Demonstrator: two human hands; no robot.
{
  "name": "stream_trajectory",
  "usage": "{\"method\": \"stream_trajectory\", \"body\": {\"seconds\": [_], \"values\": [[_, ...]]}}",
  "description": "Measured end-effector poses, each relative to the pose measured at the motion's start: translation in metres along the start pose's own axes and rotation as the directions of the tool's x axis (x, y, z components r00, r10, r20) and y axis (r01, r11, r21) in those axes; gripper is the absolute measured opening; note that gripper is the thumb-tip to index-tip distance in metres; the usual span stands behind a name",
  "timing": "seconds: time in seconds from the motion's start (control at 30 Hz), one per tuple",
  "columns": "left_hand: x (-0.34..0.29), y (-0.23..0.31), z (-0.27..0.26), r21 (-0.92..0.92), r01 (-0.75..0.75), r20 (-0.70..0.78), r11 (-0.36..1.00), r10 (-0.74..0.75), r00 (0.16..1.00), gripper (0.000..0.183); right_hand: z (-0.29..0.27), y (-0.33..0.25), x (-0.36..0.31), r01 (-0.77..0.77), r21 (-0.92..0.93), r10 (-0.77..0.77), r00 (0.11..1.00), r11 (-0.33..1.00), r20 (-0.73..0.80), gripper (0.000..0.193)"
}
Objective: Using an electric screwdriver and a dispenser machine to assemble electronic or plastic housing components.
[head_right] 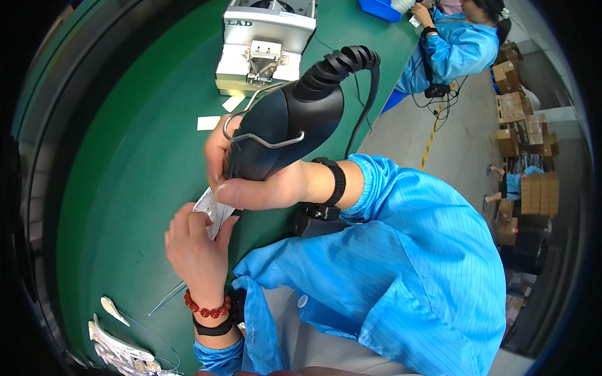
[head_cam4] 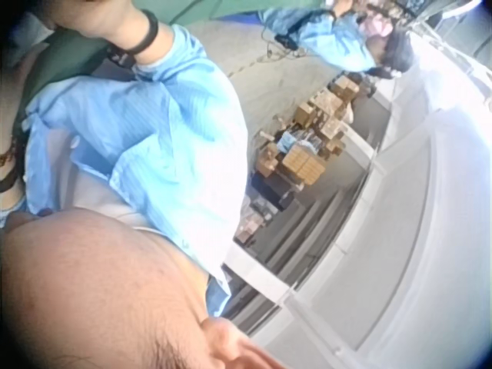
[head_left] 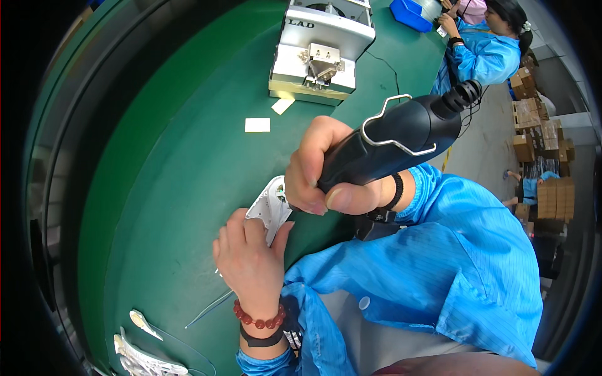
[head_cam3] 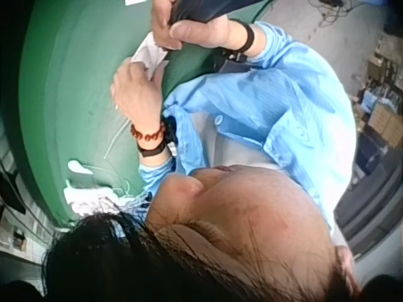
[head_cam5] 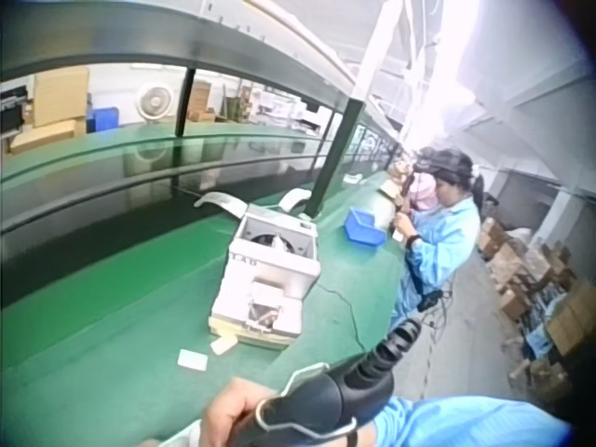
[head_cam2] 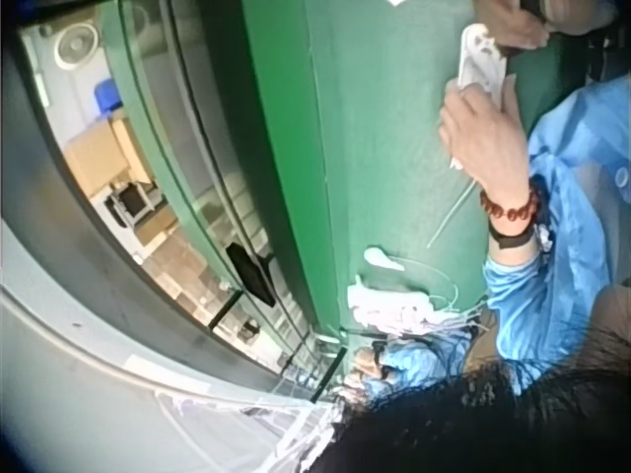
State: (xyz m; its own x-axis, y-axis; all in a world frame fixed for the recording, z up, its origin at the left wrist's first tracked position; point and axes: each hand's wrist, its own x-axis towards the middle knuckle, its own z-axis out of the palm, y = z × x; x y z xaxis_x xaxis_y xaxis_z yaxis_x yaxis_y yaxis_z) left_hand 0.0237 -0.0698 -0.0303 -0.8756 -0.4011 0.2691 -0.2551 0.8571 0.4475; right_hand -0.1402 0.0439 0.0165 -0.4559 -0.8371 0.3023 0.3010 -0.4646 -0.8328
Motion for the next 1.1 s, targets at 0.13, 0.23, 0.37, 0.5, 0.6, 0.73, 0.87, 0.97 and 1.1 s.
{"method": "stream_trajectory", "body": {"seconds": [0.13,0.23,0.37,0.5,0.6,0.73,0.87,0.97,1.1], "values": [[-0.001,-0.002,0.003,0.005,-0.046,-0.024,0.999,0.047,0.999,0.042,0.001,0.004,-0.002,0.021,-0.001,-0.021,0.999,1.000,-0.030,0.021],[-0.001,-0.001,0.003,0.000,-0.043,-0.026,0.999,0.043,0.999,0.042,0.001,0.009,-0.004,0.051,0.044,-0.049,0.998,0.998,-0.040,0.025],[-0.002,0.000,0.002,-0.012,-0.018,-0.018,1.000,0.018,1.000,0.041,-0.006,0.004,-0.003,0.034,-0.026,-0.031,0.995,0.999,0.095,0.032],[-0.001,0.003,-0.005,-0.050,0.016,-0.002,0.999,-0.016,1.000,0.041,-0.001,0.001,-0.001,0.064,0.048,-0.067,0.995,0.997,0.076,0.030],[0.000,0.007,-0.014,-0.082,-0.014,-0.062,0.997,0.009,0.998,0.044,0.010,-0.004,0.004,0.135,0.151,-0.146,0.987,0.979,0.065,0.027],[-0.005,0.014,-0.014,-0.084,-0.087,-0.222,0.993,0.067,0.973,0.048,0.021,-0.005,0.012,0.243,0.239,-0.271,0.958,0.940,0.092,0.031],[-0.008,0.014,-0.012,-0.225,-0.053,-0.209,0.973,0.005,0.978,0.037,0.025,-0.008,0.014,0.241,0.229,-0.285,0.941,0.943,0.183,0.036],[-0.008,0.015,-0.013,-0.237,-0.052,-0.230,0.970,-0.004,0.973,0.031,0.030,-0.006,0.017,0.227,0.223,-0.269,0.946,0.948,0.181,0.035],[-0.010,0.014,-0.012,-0.218,-0.051,-0.237,0.975,-0.002,0.972,0.028,0.032,-0.006,0.019,0.233,0.252,-0.272,0.953,0.939,0.135,0.029]]}}
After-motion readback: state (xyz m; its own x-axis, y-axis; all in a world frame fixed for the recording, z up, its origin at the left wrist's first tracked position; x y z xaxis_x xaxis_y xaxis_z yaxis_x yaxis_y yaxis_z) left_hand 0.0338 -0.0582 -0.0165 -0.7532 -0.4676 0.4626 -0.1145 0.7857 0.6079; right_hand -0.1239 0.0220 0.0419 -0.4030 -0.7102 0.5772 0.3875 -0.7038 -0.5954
